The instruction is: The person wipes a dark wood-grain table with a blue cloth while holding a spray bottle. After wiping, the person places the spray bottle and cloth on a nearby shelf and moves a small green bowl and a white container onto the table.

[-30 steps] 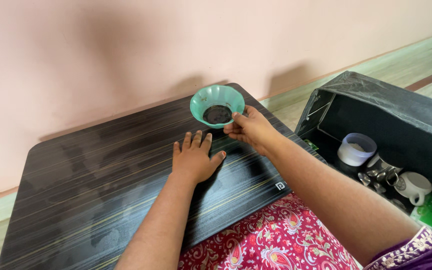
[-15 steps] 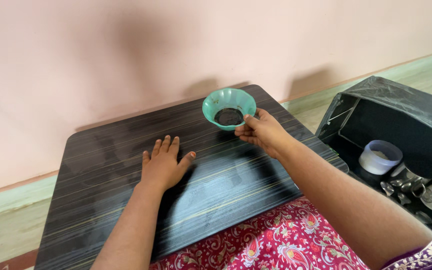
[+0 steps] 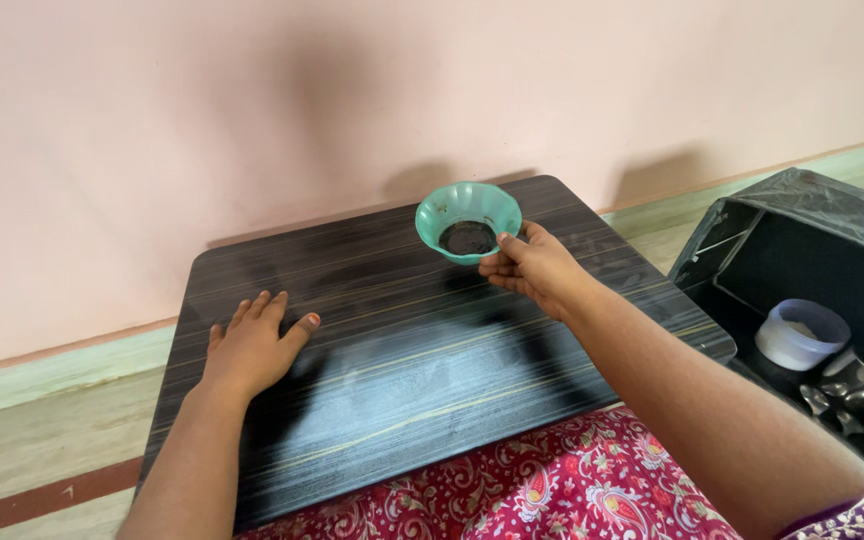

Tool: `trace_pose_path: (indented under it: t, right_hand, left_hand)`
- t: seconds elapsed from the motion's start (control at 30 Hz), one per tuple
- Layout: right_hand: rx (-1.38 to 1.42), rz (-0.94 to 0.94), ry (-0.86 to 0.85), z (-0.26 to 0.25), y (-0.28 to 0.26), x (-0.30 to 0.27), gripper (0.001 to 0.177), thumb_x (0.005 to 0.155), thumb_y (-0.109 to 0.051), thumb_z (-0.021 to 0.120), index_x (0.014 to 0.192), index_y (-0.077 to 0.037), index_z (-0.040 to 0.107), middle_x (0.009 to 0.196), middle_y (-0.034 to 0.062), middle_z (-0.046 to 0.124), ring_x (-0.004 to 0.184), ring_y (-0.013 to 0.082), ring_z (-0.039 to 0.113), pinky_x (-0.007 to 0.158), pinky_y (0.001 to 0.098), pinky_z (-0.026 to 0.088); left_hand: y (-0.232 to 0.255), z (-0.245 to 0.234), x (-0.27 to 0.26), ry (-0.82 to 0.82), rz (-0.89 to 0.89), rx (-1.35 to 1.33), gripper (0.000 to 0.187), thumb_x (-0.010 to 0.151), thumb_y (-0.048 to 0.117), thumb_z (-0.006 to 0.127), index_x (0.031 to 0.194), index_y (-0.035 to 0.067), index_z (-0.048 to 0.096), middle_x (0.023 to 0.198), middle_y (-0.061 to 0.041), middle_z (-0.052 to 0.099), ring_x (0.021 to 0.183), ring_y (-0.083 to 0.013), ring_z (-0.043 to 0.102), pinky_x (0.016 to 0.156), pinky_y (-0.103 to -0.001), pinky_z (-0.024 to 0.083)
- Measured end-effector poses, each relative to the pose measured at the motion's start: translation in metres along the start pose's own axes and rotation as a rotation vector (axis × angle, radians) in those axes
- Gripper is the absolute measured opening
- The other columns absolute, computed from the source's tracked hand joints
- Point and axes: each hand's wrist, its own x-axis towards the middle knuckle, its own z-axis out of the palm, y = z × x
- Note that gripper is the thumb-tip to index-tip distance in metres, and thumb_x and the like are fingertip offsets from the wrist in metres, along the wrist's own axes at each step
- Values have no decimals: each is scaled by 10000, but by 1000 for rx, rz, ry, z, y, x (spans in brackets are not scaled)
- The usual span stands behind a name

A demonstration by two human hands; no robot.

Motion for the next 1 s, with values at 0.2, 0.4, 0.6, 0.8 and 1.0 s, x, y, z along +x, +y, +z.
trace_pose_path:
  t: [0.2,0.4,0.6,0.8,1.0]
  right_hand:
    - [-15,13,-28,22,0,-2,588,1047,-267,464,1561,-56,269,988,136,706,982,236,708,949,406,599]
    - [-49,13,-54,39,0,-4,604,1049,-273,464,1566,-42,251,998,136,710,991,233,706,955,407,597]
    - [-67,14,-64,51,-6,0,609,1046,-272,460,1570,-50,241,1015,149,704,988,237,705,956,410,600]
    - [-63,19,-80,66,-2,11,603,1046,-272,466,1568,-52,260,1018,148,706,987,234,709,944,407,603]
    - [-37,42,-101,87,1,17,603,1050,-266,463,1571,-59,242,1039,154,693,1010,243,697,955,405,594]
  left_hand:
    - [-20,5,-8,15,-51,22,847,917,775,339,1602,281,290,1693,-8,207,1574,-231,128,1256,-558,144]
    - [-34,5,-14,7,-97,36,831,921,762,340,1604,293,283,1702,9,190,1580,-218,109,1261,-548,135]
    - [-39,9,-18,1,-133,67,816,936,724,348,1614,283,240,1703,37,161,1577,-189,87,1262,-536,98]
    - [-37,12,-19,10,-140,75,827,941,711,341,1618,251,224,1704,39,159,1572,-173,102,1259,-525,104]
    - [-36,10,-20,27,-133,80,821,946,693,356,1620,241,228,1704,32,165,1568,-182,118,1260,-521,105]
